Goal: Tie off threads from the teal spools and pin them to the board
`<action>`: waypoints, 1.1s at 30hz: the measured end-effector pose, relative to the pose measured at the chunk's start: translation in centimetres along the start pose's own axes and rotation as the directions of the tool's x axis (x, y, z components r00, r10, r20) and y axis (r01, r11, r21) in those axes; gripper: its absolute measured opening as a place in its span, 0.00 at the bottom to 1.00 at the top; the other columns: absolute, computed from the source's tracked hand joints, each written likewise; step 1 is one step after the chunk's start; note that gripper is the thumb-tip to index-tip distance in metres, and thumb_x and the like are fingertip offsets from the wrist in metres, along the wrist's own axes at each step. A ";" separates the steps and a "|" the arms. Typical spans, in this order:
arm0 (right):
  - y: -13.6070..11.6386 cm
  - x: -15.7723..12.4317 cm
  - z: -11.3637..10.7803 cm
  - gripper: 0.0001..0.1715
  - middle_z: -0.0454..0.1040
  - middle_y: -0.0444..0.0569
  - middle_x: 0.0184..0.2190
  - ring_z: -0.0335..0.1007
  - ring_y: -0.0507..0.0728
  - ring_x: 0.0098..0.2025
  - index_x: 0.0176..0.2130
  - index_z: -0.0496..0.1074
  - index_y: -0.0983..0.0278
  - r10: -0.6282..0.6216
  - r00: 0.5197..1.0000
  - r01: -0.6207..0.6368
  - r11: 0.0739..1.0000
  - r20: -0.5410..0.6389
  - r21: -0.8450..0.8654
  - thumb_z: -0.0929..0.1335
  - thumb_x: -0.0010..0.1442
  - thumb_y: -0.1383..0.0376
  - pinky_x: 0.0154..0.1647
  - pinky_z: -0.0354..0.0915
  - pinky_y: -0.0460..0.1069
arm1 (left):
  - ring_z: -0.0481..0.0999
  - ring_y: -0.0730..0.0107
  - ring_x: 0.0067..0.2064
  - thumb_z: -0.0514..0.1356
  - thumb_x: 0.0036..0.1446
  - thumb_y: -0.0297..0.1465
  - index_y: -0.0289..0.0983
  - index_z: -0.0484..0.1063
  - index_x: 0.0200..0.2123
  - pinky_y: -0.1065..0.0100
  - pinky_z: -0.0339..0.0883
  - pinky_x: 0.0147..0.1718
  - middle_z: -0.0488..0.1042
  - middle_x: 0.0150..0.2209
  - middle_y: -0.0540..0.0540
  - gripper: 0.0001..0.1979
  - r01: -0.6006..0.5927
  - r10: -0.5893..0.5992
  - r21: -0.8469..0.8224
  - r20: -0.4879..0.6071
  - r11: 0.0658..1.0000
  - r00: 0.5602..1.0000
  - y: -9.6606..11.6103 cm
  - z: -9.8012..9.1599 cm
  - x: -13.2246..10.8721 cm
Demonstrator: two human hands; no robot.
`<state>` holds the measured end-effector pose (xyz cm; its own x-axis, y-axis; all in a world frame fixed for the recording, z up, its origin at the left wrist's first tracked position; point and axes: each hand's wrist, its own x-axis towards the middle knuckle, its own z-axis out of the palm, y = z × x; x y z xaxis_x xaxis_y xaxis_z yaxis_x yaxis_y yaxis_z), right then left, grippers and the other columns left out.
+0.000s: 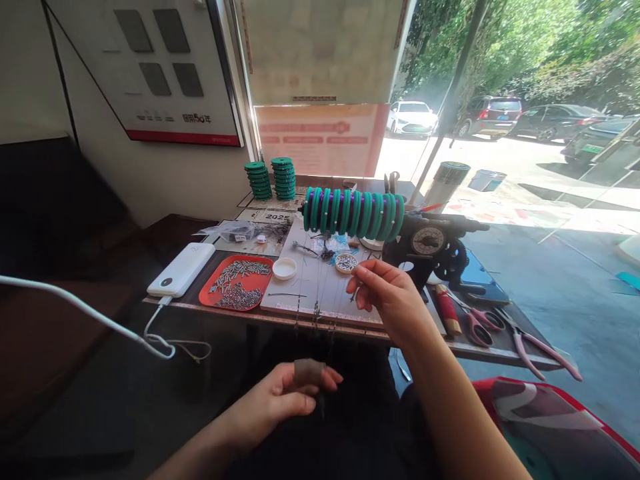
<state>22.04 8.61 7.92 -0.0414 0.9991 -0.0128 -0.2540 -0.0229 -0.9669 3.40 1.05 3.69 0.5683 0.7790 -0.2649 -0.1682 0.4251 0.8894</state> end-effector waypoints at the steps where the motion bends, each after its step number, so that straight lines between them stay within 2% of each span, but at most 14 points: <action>1: -0.1 0.1 -0.1 0.10 0.70 0.43 0.21 0.56 0.45 0.17 0.26 0.68 0.65 -0.014 1.000 0.014 1.000 -0.002 -0.014 0.71 0.47 0.61 0.17 0.50 0.43 | 0.73 0.67 0.39 0.62 0.41 0.26 0.34 0.71 0.37 0.67 0.61 0.42 0.75 0.36 0.44 0.14 -0.044 0.044 -0.007 0.029 0.999 0.999 0.9 0.4 1.1; 3: -0.3 0.2 -0.2 0.10 0.67 0.41 0.19 0.54 0.44 0.17 0.25 0.69 0.66 -0.029 1.000 0.029 0.999 -0.008 -0.019 0.72 0.46 0.62 0.16 0.49 0.42 | 0.74 0.69 0.30 0.60 0.46 0.32 0.35 0.66 0.45 0.65 0.63 0.37 0.76 0.33 0.44 0.20 -0.110 0.117 -0.099 0.072 0.989 0.991 2.6 1.5 3.6; 4: -0.4 0.3 -0.2 0.10 0.66 0.40 0.18 0.54 0.44 0.17 0.25 0.69 0.66 -0.023 1.000 0.023 1.000 -0.010 -0.006 0.72 0.45 0.62 0.15 0.48 0.42 | 0.74 0.71 0.26 0.59 0.49 0.35 0.35 0.65 0.45 0.65 0.64 0.35 0.75 0.31 0.44 0.19 -0.140 0.150 -0.137 0.065 0.981 0.987 3.3 2.1 4.9; 6: -0.6 0.2 -0.3 0.11 0.64 0.39 0.17 0.55 0.44 0.17 0.25 0.69 0.65 0.002 1.000 -0.002 0.999 -0.006 0.036 0.73 0.44 0.62 0.13 0.46 0.41 | 0.71 0.74 0.21 0.56 0.52 0.39 0.33 0.67 0.41 0.67 0.65 0.29 0.74 0.28 0.45 0.17 -0.169 0.174 -0.172 0.014 0.970 0.985 4.7 3.2 7.0; 8: -0.6 0.2 -0.3 0.11 0.64 0.39 0.17 0.54 0.43 0.15 0.24 0.69 0.65 0.018 1.000 -0.019 0.997 0.013 0.080 0.72 0.44 0.62 0.12 0.46 0.40 | 0.68 0.78 0.18 0.56 0.53 0.38 0.32 0.69 0.36 0.72 0.63 0.23 0.72 0.24 0.47 0.14 -0.188 0.182 -0.170 -0.052 0.967 0.982 5.6 3.9 8.3; 12: -0.6 0.3 -0.2 0.09 0.64 0.38 0.15 0.54 0.45 0.13 0.26 0.70 0.65 0.023 0.999 -0.029 0.983 0.038 0.182 0.72 0.44 0.62 0.11 0.53 0.42 | 0.66 0.80 0.17 0.58 0.50 0.34 0.32 0.70 0.29 0.76 0.61 0.19 0.70 0.19 0.51 0.09 -0.247 0.236 -0.159 -0.086 0.956 0.968 6.0 4.4 9.0; 16: -0.7 0.8 0.3 0.10 0.68 0.40 0.17 0.52 0.44 0.12 0.26 0.71 0.65 0.049 0.998 -0.062 0.947 0.049 0.316 0.72 0.43 0.62 0.08 0.52 0.41 | 0.66 0.78 0.20 0.59 0.48 0.31 0.34 0.70 0.26 0.75 0.63 0.19 0.70 0.21 0.51 0.06 -0.431 0.420 -0.072 -0.132 0.899 0.898 5.4 4.2 8.8; 19: -0.8 1.2 0.8 0.09 0.67 0.39 0.14 0.53 0.43 0.11 0.25 0.71 0.66 0.042 0.997 -0.062 0.942 0.065 0.330 0.73 0.43 0.64 0.10 0.52 0.39 | 0.64 0.79 0.19 0.57 0.50 0.30 0.34 0.70 0.25 0.76 0.60 0.18 0.68 0.19 0.52 0.06 -0.476 0.470 0.001 -0.148 0.880 0.870 5.0 4.0 8.5; 23: -0.9 1.3 1.2 0.09 0.64 0.39 0.12 0.54 0.42 0.12 0.24 0.71 0.67 0.012 1.000 -0.017 0.945 0.016 0.326 0.73 0.41 0.65 0.11 0.50 0.38 | 0.62 0.80 0.16 0.55 0.51 0.30 0.34 0.68 0.24 0.77 0.57 0.16 0.66 0.15 0.53 0.07 -0.389 0.387 0.007 -0.116 0.921 0.915 4.1 3.6 7.1; 26: -0.8 1.2 1.0 0.10 0.64 0.39 0.12 0.54 0.42 0.13 0.23 0.72 0.67 -0.008 0.998 0.030 0.937 -0.065 0.347 0.74 0.37 0.66 0.11 0.48 0.38 | 0.62 0.80 0.14 0.56 0.49 0.30 0.35 0.65 0.21 0.77 0.57 0.15 0.67 0.14 0.52 0.07 -0.238 0.231 -0.064 -0.103 0.969 0.967 3.1 3.1 5.3; 28: -0.6 1.2 0.8 0.10 0.64 0.40 0.13 0.54 0.43 0.14 0.24 0.72 0.67 -0.014 0.997 0.038 0.942 -0.076 0.334 0.74 0.37 0.66 0.11 0.49 0.38 | 0.64 0.79 0.14 0.57 0.48 0.31 0.35 0.64 0.21 0.77 0.59 0.15 0.69 0.15 0.51 0.07 -0.127 0.114 -0.133 -0.104 0.983 0.988 2.4 2.6 4.0; 33: -0.2 1.1 0.9 0.10 0.65 0.41 0.14 0.55 0.44 0.15 0.24 0.73 0.66 -0.029 0.997 0.049 0.961 -0.078 0.272 0.74 0.38 0.65 0.12 0.50 0.39 | 0.69 0.77 0.15 0.58 0.47 0.31 0.34 0.64 0.23 0.77 0.62 0.15 0.72 0.16 0.48 0.07 0.097 -0.122 -0.278 -0.074 0.956 0.990 1.4 1.1 1.3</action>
<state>21.19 9.72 8.29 0.0415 0.9991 -0.0044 -0.5091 0.0174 -0.8605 4.79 2.13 5.06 0.5232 0.7532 -0.3986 -0.3291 0.6100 0.7208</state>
